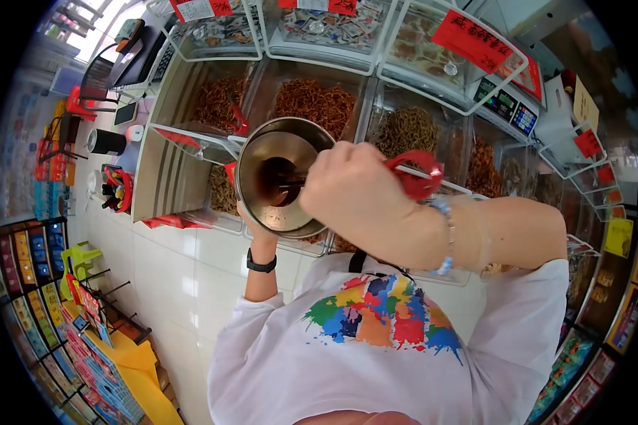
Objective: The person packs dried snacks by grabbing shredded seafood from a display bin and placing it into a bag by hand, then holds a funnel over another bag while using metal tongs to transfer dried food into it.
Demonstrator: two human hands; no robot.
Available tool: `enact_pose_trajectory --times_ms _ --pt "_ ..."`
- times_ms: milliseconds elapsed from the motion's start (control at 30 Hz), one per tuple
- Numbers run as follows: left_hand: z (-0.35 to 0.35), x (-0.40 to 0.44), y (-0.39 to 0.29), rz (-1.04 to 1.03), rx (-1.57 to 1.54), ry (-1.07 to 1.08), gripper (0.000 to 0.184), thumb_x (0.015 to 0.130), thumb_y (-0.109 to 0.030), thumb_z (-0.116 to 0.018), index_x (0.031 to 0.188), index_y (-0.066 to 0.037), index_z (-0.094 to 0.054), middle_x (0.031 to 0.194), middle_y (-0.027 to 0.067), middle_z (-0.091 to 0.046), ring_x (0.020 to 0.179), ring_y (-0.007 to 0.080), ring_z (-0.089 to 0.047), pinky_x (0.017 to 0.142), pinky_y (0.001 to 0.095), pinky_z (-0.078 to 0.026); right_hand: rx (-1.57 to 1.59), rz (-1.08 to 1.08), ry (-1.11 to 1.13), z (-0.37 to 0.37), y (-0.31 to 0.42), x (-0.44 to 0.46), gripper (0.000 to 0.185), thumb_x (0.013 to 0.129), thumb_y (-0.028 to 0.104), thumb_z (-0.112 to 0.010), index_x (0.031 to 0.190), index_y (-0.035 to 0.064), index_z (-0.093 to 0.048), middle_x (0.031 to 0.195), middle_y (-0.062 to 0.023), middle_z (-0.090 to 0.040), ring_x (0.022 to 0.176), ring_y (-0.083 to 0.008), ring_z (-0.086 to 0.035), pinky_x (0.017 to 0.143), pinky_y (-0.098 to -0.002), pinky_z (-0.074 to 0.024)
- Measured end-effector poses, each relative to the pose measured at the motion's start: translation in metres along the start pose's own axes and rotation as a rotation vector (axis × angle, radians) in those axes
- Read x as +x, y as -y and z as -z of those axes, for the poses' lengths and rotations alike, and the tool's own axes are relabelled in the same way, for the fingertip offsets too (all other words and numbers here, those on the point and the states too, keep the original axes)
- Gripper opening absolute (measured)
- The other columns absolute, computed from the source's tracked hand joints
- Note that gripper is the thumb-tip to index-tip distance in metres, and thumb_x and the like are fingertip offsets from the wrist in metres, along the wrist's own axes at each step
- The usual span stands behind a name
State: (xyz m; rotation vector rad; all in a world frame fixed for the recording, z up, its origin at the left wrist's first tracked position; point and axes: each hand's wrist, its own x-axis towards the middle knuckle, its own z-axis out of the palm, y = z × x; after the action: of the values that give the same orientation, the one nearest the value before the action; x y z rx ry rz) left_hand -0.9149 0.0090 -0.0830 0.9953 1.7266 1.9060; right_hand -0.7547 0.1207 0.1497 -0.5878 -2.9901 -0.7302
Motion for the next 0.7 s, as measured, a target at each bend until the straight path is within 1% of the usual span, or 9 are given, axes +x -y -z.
enact_pose_trajectory --times_ms 33,100,233,300,467,567,600,667,700 --pt "0.004 -0.001 0.002 -0.002 -0.002 -0.010 0.054 0.079 -0.011 -0.075 0.128 0.001 -0.056 0.121 0.0133 -0.062 0.109 0.0259 -0.062 0.094 0.0363 -0.049 0.121 0.029 0.019 -0.003 -0.013 -0.005 0.010 0.066 0.017 -0.066 0.067 0.0073 -0.067 0.064 -0.0046 -0.059 0.066 -0.0201 -0.061 0.055 -0.0351 -0.0479" --pt "0.009 0.000 0.005 -0.023 0.018 -0.022 0.053 0.080 -0.010 -0.074 0.128 0.001 -0.055 0.122 0.0132 -0.062 0.109 0.0255 -0.061 0.094 0.0362 -0.049 0.200 0.022 0.059 -0.001 -0.031 -0.017 0.006 0.066 0.015 -0.066 0.068 0.0102 -0.065 0.067 -0.0018 -0.060 0.068 -0.0168 -0.061 0.058 -0.0321 -0.0485" --pt "0.014 0.013 0.005 -0.080 0.085 -0.034 0.052 0.081 -0.009 -0.073 0.128 0.001 -0.055 0.123 0.0129 -0.062 0.110 0.0246 -0.061 0.095 0.0360 -0.048 0.279 0.053 0.024 0.000 -0.062 -0.038 0.006 0.066 0.015 -0.068 0.069 0.0093 -0.069 0.067 -0.0044 -0.064 0.066 -0.0182 -0.063 0.054 -0.0313 -0.0483" --pt "0.015 0.020 0.004 -0.089 0.095 -0.046 0.051 0.081 -0.009 -0.073 0.129 0.002 -0.055 0.124 0.0127 -0.062 0.110 0.0242 -0.061 0.095 0.0359 -0.048 0.327 -0.035 0.003 0.004 -0.073 -0.048 0.008 0.070 0.017 -0.071 0.071 0.0116 -0.065 0.068 -0.0011 -0.060 0.068 -0.0174 -0.062 0.056 -0.0314 -0.0488" --pt "0.018 0.022 0.012 -0.060 0.047 -0.067 0.051 0.085 -0.007 -0.070 0.132 0.002 -0.053 0.127 0.0123 -0.061 0.112 0.0222 -0.060 0.097 0.0354 -0.048 0.409 -0.152 0.023 0.020 -0.097 -0.063 0.018 0.072 0.025 -0.075 0.076 0.0128 -0.063 0.072 0.0001 -0.058 0.072 -0.0189 -0.061 0.059 -0.0325 -0.0489" --pt "0.028 0.015 0.031 0.300 -0.597 -0.088 0.051 0.084 -0.004 -0.070 0.131 0.001 -0.053 0.126 0.0116 -0.061 0.111 0.0206 -0.060 0.096 0.0345 -0.049 0.418 -0.172 0.037 0.024 -0.102 -0.061 0.021 0.072 0.027 -0.077 0.078 0.0126 -0.063 0.073 -0.0007 -0.058 0.073 -0.0200 -0.061 0.060 -0.0335 -0.0486" --pt "0.029 0.016 0.032 0.300 -0.597 -0.088 0.051 0.084 -0.004 -0.070 0.131 0.001 -0.053 0.126 0.0116 -0.061 0.111 0.0206 -0.060 0.096 0.0345 -0.049 0.420 -0.173 0.037 0.027 -0.103 -0.060 0.021 0.072 0.027 -0.077 0.079 0.0121 -0.064 0.074 -0.0015 -0.058 0.073 -0.0209 -0.062 0.060 -0.0342 -0.0485" --pt "0.031 0.018 0.035 0.045 0.001 -0.001 0.051 0.082 -0.007 -0.074 0.129 0.001 -0.055 0.125 0.0111 -0.062 0.110 0.0217 -0.061 0.096 0.0349 -0.049 0.418 -0.217 0.008 0.033 -0.110 -0.063 0.022 0.071 0.027 -0.078 0.082 0.0113 -0.066 0.076 -0.0026 -0.061 0.075 -0.0224 -0.063 0.062 -0.0341 -0.0490" --pt "0.029 0.019 0.031 0.044 -0.001 -0.006 0.051 0.082 -0.007 -0.074 0.129 0.001 -0.055 0.125 0.0111 -0.062 0.110 0.0217 -0.061 0.096 0.0349 -0.049 0.415 -0.257 -0.024 0.035 -0.114 -0.065 0.024 0.071 0.027 -0.079 0.085 0.0105 -0.068 0.077 -0.0037 -0.064 0.076 -0.0238 -0.064 0.063 -0.0341 -0.0495"
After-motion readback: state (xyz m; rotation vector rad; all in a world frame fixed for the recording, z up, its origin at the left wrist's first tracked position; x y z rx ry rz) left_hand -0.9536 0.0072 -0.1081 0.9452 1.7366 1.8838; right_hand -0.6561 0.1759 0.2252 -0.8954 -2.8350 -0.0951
